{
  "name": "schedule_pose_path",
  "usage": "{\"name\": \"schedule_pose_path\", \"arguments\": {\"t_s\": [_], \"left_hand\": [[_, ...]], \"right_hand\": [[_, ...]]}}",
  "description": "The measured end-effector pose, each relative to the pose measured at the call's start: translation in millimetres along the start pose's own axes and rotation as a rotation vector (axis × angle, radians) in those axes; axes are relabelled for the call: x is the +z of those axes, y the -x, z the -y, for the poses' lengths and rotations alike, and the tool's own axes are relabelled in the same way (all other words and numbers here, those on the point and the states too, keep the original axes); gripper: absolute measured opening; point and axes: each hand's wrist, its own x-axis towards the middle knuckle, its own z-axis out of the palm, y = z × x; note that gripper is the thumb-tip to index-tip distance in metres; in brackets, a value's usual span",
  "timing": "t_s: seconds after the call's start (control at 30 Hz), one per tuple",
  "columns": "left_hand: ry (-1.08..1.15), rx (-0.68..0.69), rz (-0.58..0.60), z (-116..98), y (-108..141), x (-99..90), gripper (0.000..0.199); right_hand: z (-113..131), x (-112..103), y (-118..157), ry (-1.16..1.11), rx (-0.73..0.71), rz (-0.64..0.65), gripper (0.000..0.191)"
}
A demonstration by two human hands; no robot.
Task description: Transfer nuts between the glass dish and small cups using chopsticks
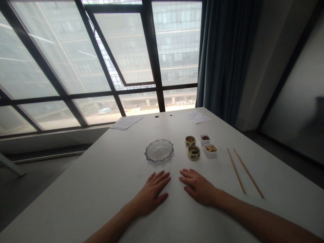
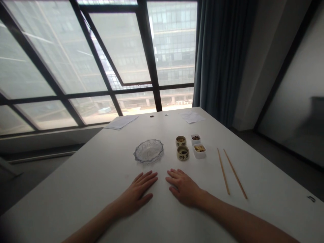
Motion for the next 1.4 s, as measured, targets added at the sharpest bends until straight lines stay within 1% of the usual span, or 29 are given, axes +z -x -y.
{"name": "schedule_pose_path", "arguments": {"t_s": [0.27, 0.5, 0.57, 0.63, 0.7, 0.73, 0.8, 0.9, 0.97, 1.03, 1.13, 1.17, 1.2, 1.23, 1.27, 1.33, 1.4], "left_hand": [[-0.012, 0.027, -0.054, 7, -1, 3.9, 0.058], [-0.003, 0.01, -0.028, 6, -2, 3.7, 0.059], [0.022, 0.01, -0.04, 5, -1, 2.8, 0.061], [0.065, -0.003, -0.043, 5, 0, 1.0, 0.069], [0.135, -0.034, -0.023, 5, 1, -1.7, 0.078], [0.172, -0.047, -0.008, 5, 0, -3.0, 0.082], [0.233, -0.052, 0.017, 4, -5, -4.8, 0.09], [0.284, -0.027, 0.011, -2, -28, -2.2, 0.102], [0.321, -0.032, -0.053, -8, -55, 4.3, 0.104], [0.364, -0.068, -0.154, -14, -90, 14.1, 0.099], [0.442, -0.14, -0.318, -24, -143, 30.8, 0.089], [0.47, -0.153, -0.363, -27, -158, 35.7, 0.081], [0.496, -0.163, -0.408, -30, -170, 39.8, 0.067], [0.52, -0.168, -0.45, -34, -180, 43.2, 0.054], [0.54, -0.167, -0.485, -37, -188, 45.6, 0.047], [0.564, -0.169, -0.539, -42, -197, 48.2, 0.04], [0.574, -0.18, -0.569, -46, -202, 48.9, 0.038]], "right_hand": [[-1, 2, -1, -0.015, -0.01, -0.017, 0.047], [-1, 2, -2, -0.014, -0.01, -0.018, 0.047], [-1, 2, -1, -0.016, -0.018, -0.024, 0.046], [-1, 3, -1, -0.021, -0.027, -0.04, 0.045], [-2, 4, -1, -0.045, -0.032, -0.1, 0.043], [-2, 4, -1, -0.067, -0.031, -0.157, 0.042], [-3, 4, -2, -0.122, -0.035, -0.319, 0.038], [-6, 0, -2, -0.168, -0.064, -0.567, 0.029], [-8, -2, -2, -0.167, -0.08, -0.678, 0.025], [-10, -3, -2, -0.17, -0.079, -0.754, 0.022], [-12, -4, -1, -0.191, -0.059, -0.796, 0.02], [-13, -4, -2, -0.197, -0.054, -0.796, 0.02], [-13, -4, -2, -0.203, -0.052, -0.791, 0.021], [-14, -3, -2, -0.207, -0.054, -0.786, 0.021], [-14, -3, -2, -0.211, -0.063, -0.783, 0.022], [-13, -3, -2, -0.218, -0.089, -0.778, 0.022], [-13, -3, -3, -0.216, -0.12, -0.772, 0.022]]}}
